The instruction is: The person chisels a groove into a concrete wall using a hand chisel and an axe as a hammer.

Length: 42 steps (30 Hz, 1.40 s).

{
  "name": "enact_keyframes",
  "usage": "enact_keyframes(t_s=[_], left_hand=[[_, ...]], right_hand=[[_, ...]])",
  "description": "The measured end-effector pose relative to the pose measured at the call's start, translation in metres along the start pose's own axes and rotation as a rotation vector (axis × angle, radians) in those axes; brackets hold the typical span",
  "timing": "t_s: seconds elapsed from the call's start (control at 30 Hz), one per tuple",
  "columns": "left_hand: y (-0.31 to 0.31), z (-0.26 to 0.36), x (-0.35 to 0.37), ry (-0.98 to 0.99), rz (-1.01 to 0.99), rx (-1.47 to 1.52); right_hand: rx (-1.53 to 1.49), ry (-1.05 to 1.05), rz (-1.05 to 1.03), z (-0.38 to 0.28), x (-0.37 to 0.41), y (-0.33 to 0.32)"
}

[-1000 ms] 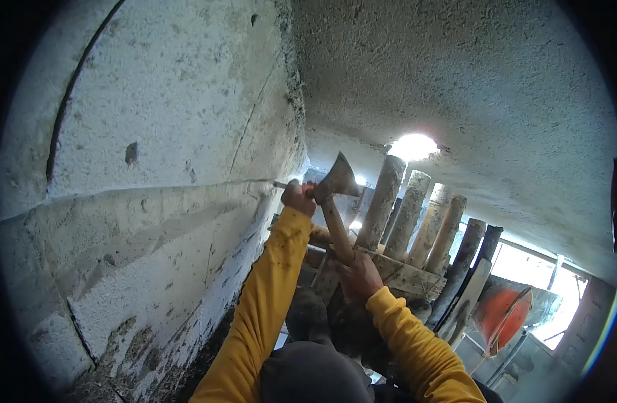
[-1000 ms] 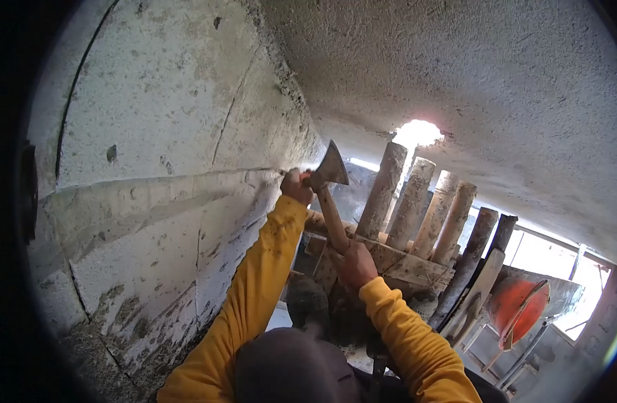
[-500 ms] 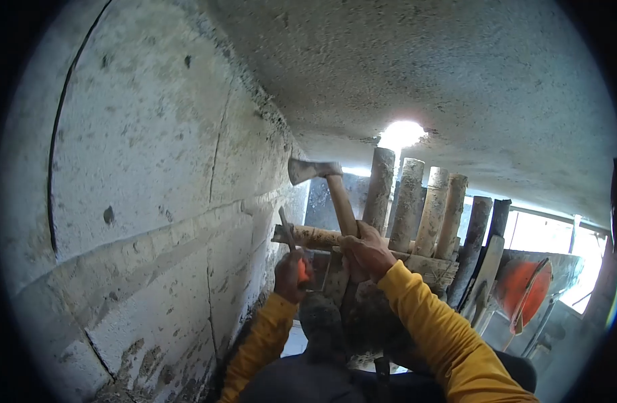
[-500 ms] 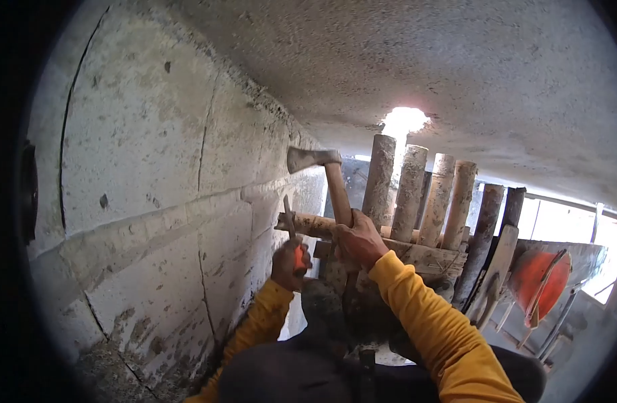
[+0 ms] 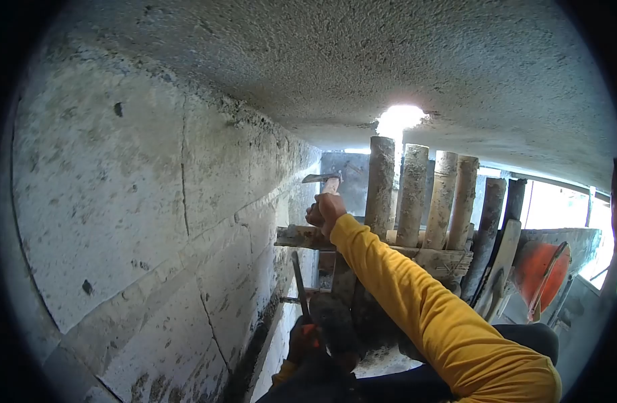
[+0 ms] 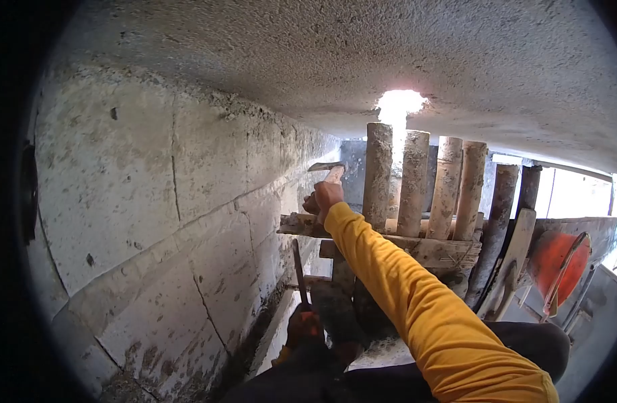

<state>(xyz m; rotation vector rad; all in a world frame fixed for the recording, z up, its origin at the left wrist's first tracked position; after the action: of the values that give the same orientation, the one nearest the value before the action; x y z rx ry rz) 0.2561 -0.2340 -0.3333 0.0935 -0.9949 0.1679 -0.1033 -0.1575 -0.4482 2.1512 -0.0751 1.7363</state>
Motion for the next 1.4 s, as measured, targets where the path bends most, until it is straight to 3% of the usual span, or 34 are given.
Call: enact_keyframes(t_s=[0.1,0.2,0.37,0.43,0.57,0.7,0.83,0.87,1.1,1.17,1.27,1.33,1.4], left_hand=[[0.019,-0.015,0.011,-0.066,-0.046,0.144],[0.033,0.014,0.02,-0.176,-0.072,0.219],[0.038,0.031,0.02,-0.198,-0.026,0.285],[0.04,0.04,0.025,-0.214,0.003,0.332],[0.044,0.042,0.027,-0.185,0.021,0.354],[0.043,0.047,0.027,-0.21,-0.015,0.291],[0.044,0.047,0.016,-0.194,0.007,0.262],[0.046,0.053,0.018,-0.21,0.031,0.272],[0.041,0.043,0.027,-0.21,0.047,0.255],[0.04,0.038,0.027,-0.232,0.028,0.246],[0.037,0.035,0.024,-0.222,0.02,0.222],[0.037,0.028,0.017,-0.201,0.03,0.24],[0.036,0.015,0.022,-0.2,0.058,0.278]], right_hand=[[0.198,-0.074,-0.028,0.014,-0.03,0.007],[0.288,-0.039,-0.049,0.025,-0.044,0.023],[-0.031,0.258,-0.103,0.02,-0.045,0.021],[-0.028,0.204,-0.062,0.012,-0.047,0.011],[0.338,-0.164,0.072,0.006,-0.058,-0.001],[0.525,-0.136,0.088,0.021,-0.066,0.006],[0.087,0.248,-0.105,0.037,-0.075,0.011],[-0.139,0.276,-0.238,0.056,-0.113,-0.003],[1.521,-0.623,0.086,-0.015,-0.016,-0.001],[1.448,-0.399,0.014,-0.007,-0.028,0.01],[0.751,-0.04,-0.126,0.036,-0.103,0.009],[0.208,0.189,-0.146,0.035,-0.09,0.013],[-0.031,0.228,-0.09,0.031,-0.069,0.01]])
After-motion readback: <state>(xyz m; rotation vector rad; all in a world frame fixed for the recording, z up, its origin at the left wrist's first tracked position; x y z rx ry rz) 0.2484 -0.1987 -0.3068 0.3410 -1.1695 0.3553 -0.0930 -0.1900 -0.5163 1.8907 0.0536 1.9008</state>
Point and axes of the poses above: each hand's wrist, its own x-axis away from the middle knuckle, its own y-axis out of the palm, z = x × y, the point moved 4 cm from there along -x, towards the middle knuckle, and after that the axes turned 2 degrees about x, right-handed, at the moved point
